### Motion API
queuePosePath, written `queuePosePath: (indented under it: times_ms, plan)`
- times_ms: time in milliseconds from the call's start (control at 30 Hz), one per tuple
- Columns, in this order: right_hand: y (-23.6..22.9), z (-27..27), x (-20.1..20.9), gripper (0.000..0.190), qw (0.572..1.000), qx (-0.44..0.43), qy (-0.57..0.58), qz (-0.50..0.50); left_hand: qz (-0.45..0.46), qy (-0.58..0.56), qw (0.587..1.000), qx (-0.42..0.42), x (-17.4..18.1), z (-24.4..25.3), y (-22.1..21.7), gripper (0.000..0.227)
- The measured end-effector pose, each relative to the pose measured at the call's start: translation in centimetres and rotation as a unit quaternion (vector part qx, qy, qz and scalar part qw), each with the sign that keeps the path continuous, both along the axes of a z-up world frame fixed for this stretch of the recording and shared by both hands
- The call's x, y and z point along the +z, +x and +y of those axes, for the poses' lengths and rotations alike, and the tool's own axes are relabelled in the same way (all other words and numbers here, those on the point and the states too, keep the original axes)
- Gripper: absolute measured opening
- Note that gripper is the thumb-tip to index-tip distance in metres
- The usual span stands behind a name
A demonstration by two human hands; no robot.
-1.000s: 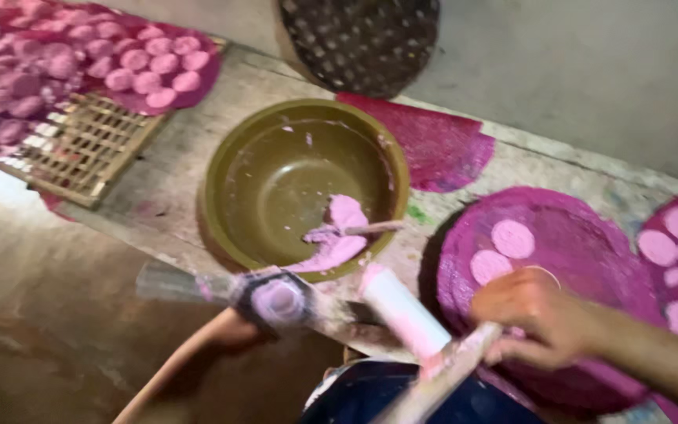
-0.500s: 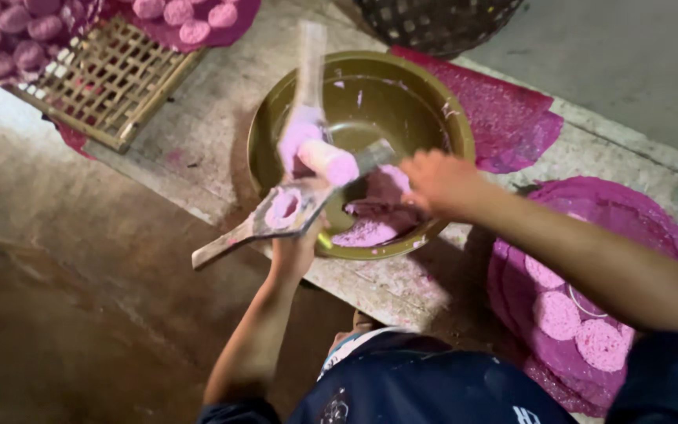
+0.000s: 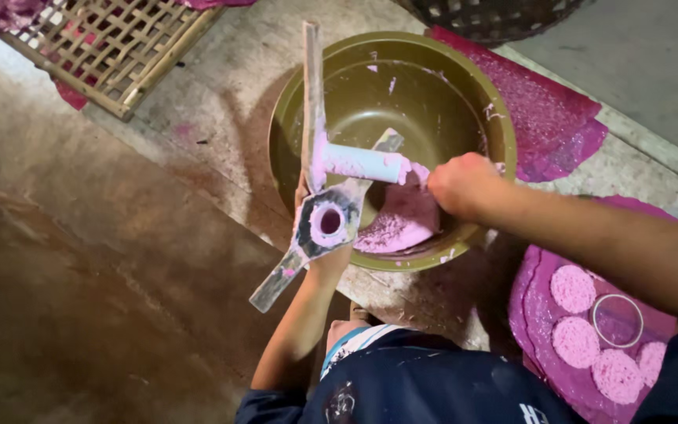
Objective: The person scoops pink dough from a bowl and presses it into a handheld circular mold. They then press the mold onto a pink glittery sheet to form round cake shapes, repeating the process to fill the sheet.
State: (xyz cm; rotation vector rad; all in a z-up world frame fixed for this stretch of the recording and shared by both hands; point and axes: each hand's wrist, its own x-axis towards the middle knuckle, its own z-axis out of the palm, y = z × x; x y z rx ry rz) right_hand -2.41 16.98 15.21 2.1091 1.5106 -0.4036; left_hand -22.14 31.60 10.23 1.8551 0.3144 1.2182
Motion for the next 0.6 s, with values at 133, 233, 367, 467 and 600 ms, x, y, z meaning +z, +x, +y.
queuePosePath:
  times_ms: [133,233,367,467,600]
  plan:
    - [-0.2,-0.3,-2.9,0.018,0.997,0.056,-0.041,0.024,0.003,0.012,1.0,-0.001,0.2,0.1,0.4,0.024]
    - [-0.1,-1.0,-4.1,0.018,0.996,0.046,-0.04,0.061,0.007,0.01,1.0,0.0,0.0,0.1,0.5,0.026]
    - [-1.7,-1.6,-4.0,0.018,0.993,0.0,-0.037,0.109,0.015,0.016,1.0,0.004,-0.2,0.3,0.6,0.028]
    - [-4.0,-1.4,-2.5,0.023,0.989,-0.048,-0.023,0.139,0.014,0.027,1.0,-0.003,0.2,0.3,0.5,0.03]
    - [-5.5,-2.3,1.9,0.04,0.977,-0.123,0.012,0.174,0.072,0.071,0.995,0.014,1.3,1.7,-1.0,0.032]
